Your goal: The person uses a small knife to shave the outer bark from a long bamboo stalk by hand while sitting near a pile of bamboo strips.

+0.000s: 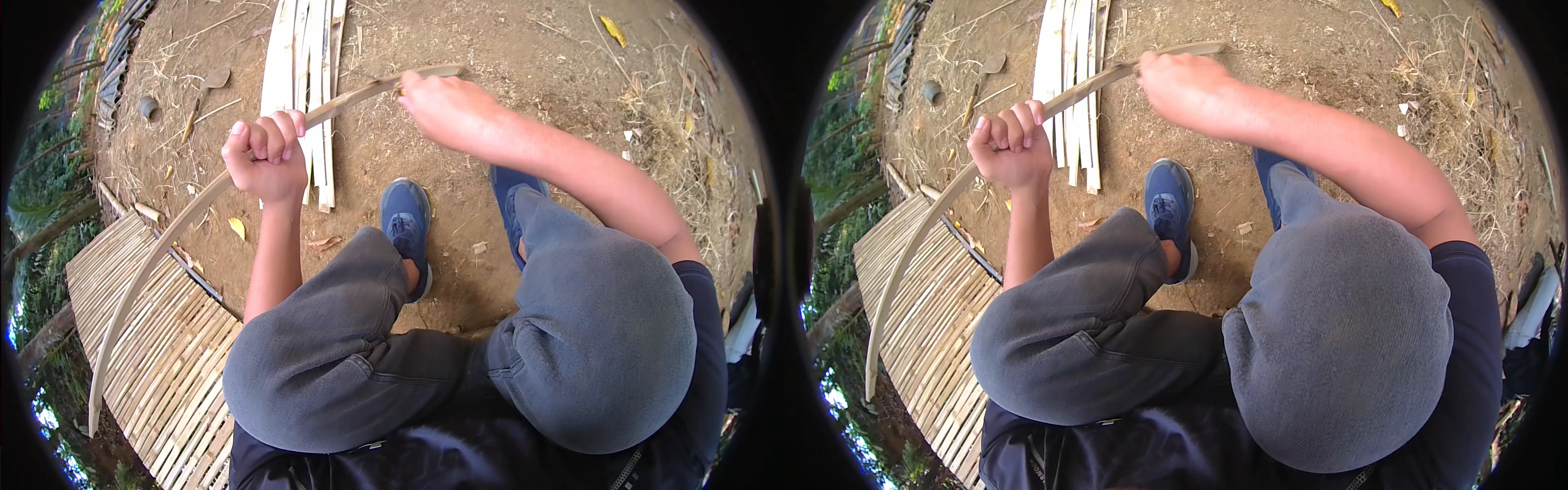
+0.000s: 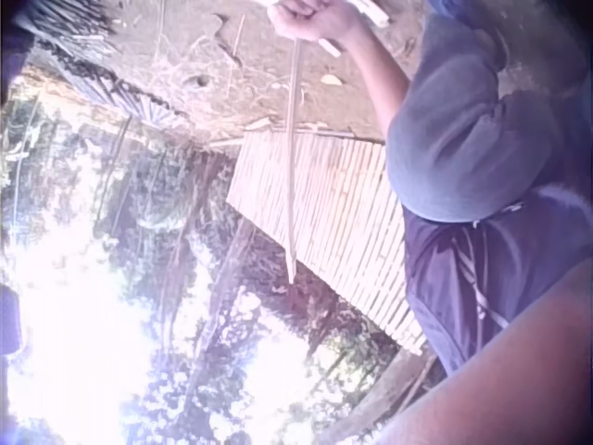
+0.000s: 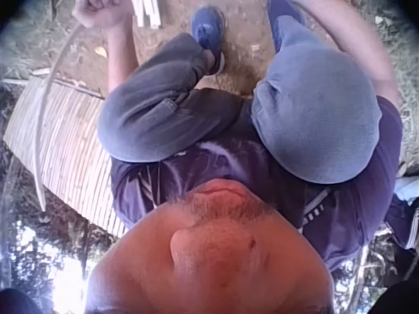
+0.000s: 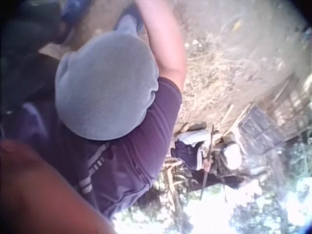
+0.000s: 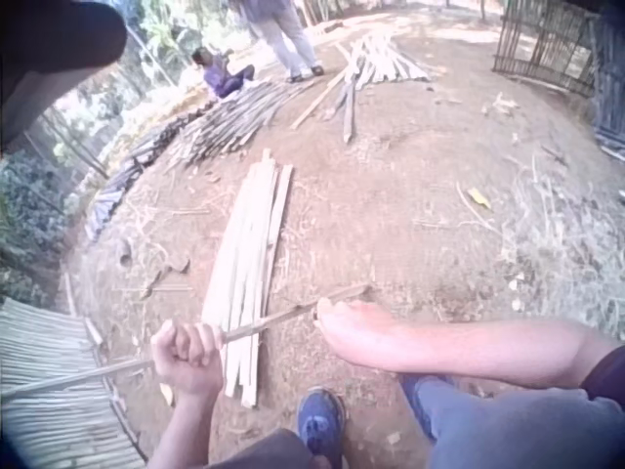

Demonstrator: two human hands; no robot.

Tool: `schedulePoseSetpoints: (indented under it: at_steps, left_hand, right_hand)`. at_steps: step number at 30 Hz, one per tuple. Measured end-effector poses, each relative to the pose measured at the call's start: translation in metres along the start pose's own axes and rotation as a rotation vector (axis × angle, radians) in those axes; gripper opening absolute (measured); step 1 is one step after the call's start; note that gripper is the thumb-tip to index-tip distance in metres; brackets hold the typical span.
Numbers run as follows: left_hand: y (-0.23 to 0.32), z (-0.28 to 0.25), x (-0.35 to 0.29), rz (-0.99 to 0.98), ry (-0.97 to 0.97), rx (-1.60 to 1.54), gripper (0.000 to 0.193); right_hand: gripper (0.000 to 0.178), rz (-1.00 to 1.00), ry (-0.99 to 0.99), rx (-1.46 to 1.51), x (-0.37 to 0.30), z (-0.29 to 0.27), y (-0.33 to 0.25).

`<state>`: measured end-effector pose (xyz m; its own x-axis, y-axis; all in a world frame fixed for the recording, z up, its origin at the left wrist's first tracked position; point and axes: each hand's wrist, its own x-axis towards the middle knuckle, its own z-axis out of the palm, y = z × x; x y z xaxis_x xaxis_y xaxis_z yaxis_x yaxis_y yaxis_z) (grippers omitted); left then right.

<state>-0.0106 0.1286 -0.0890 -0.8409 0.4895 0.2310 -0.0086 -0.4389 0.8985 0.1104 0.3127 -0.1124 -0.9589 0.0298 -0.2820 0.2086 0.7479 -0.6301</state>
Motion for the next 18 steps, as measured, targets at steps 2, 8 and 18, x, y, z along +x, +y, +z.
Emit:
schedulePoseSetpoints:
  at_steps: [2, 8, 18]
  left_hand:
    - [0.004, -0.001, 0.0, 0.027, -0.095, 0.018, 0.038]
    - [0.004, 0.007, 0.001, 0.046, -0.132, 0.051, 0.037]
    - [0.007, 0.013, -0.008, 0.053, -0.194, 0.123, 0.041]
  right_hand:
    - [0.036, 0.073, -0.018, -0.012, 0.003, -0.001, 0.017]
    - [0.035, 0.066, -0.021, 0.012, 0.0, 0.002, 0.026]
    - [0.031, -0.024, -0.038, 0.139, -0.017, 0.0, 0.007]
